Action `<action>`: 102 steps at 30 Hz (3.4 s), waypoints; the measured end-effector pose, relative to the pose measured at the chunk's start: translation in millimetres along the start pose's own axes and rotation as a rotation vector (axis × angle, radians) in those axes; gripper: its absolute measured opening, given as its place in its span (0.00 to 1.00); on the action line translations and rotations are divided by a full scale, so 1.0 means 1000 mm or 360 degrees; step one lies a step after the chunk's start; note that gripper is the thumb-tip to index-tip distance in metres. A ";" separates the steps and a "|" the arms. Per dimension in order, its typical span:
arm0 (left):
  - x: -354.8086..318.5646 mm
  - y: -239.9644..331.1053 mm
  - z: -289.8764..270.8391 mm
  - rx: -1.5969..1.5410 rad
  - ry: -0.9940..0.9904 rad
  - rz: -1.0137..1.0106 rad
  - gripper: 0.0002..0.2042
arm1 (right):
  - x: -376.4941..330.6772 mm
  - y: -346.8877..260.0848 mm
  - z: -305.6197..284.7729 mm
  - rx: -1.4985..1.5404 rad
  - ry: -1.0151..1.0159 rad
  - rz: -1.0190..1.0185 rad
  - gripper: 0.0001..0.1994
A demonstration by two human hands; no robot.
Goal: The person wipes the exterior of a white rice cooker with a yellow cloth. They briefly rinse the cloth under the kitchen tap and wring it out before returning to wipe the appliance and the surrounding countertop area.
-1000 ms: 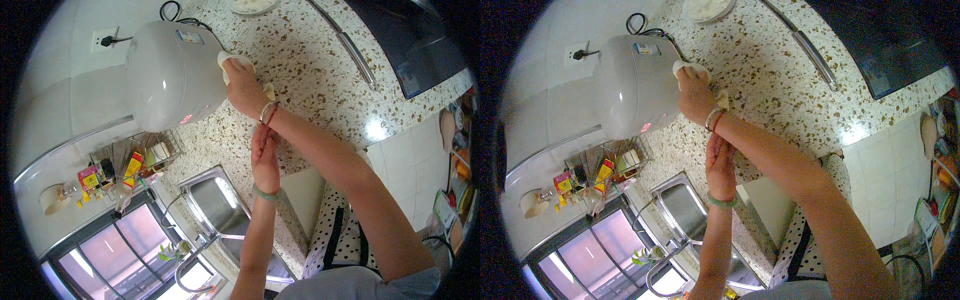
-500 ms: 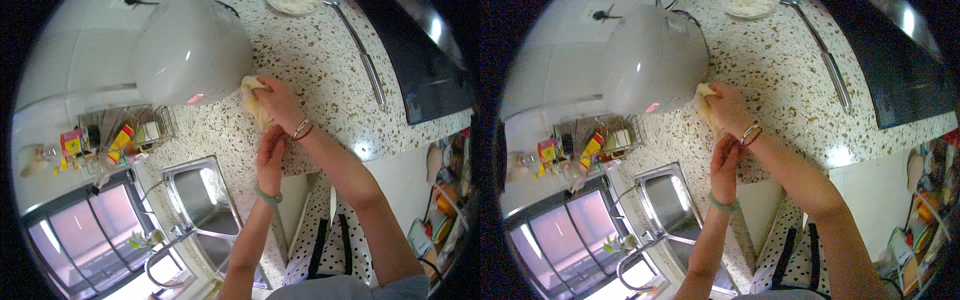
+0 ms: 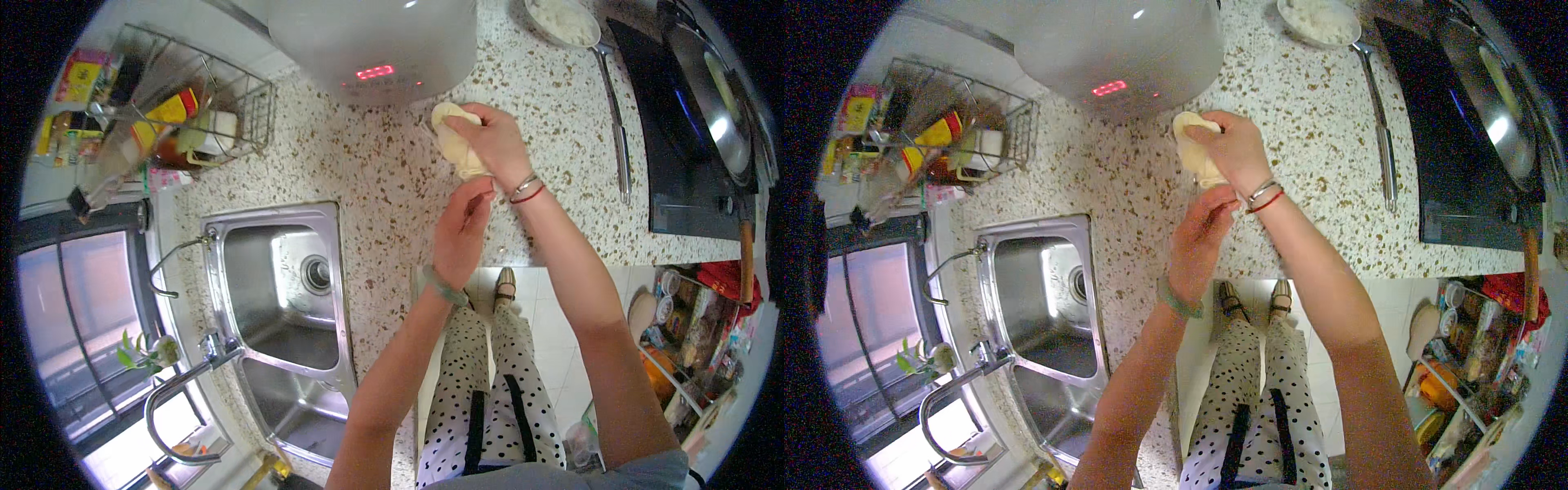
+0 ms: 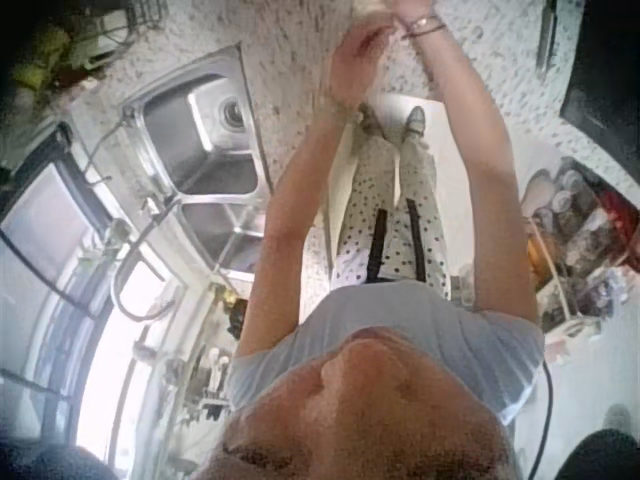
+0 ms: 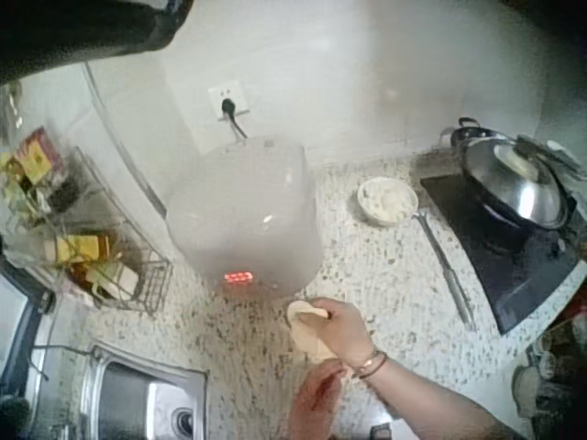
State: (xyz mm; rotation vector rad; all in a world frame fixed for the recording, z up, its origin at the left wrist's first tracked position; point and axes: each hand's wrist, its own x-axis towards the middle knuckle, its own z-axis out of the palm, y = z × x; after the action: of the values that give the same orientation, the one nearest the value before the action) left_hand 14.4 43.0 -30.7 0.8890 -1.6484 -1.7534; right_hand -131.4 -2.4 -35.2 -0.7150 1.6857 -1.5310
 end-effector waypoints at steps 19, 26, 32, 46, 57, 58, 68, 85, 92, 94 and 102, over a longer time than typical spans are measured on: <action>0.000 -0.011 0.001 -0.0260 0.0048 -0.0084 0.12 | 0.027 -0.007 0.023 0.0143 0.0281 0.0225 0.14; 0.002 -0.010 -0.005 -0.0289 -0.0019 -0.0036 0.11 | 0.023 -0.015 0.018 0.0071 0.0080 0.0275 0.14; 0.002 -0.007 -0.003 -0.0367 -0.0018 -0.0092 0.11 | 0.010 -0.021 0.026 0.0416 0.0242 0.0250 0.13; -0.007 0.004 -0.034 -0.0815 0.0142 -0.0325 0.16 | 0.017 -0.018 0.098 0.0960 -0.0162 0.0427 0.12; -0.005 -0.009 -0.030 -0.0812 0.0134 -0.0121 0.19 | 0.010 -0.022 0.093 0.0855 -0.0071 0.0361 0.11; -0.005 -0.007 -0.029 -0.0776 0.0218 -0.0086 0.19 | 0.012 -0.021 0.101 0.0840 0.0061 0.0373 0.11; -0.004 -0.009 -0.036 -0.0929 0.0025 -0.0171 0.18 | 0.010 -0.024 0.075 0.0637 -0.0032 0.0438 0.12; -0.005 -0.015 -0.034 -0.0693 0.0077 -0.0189 0.16 | 0.010 -0.015 0.038 0.0775 -0.0021 0.0535 0.12; -0.021 0.017 -0.057 -0.0976 0.0479 -0.0269 0.21 | -0.029 -0.033 0.072 0.0361 -0.0032 0.0416 0.11; -0.019 0.020 -0.069 -0.0916 0.0660 -0.0154 0.22 | -0.046 -0.039 0.084 0.0339 -0.0208 0.0500 0.13; 0.004 0.018 -0.103 -0.0827 0.0899 0.0063 0.18 | -0.069 -0.054 0.113 0.0568 -0.0438 0.0484 0.15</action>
State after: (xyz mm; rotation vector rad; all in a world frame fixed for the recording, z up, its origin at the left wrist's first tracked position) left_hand 92.8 -25.3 -15.2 0.9659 -0.7952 -1.5911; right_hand -4.1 -19.5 26.3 -0.4336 1.2120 -1.3940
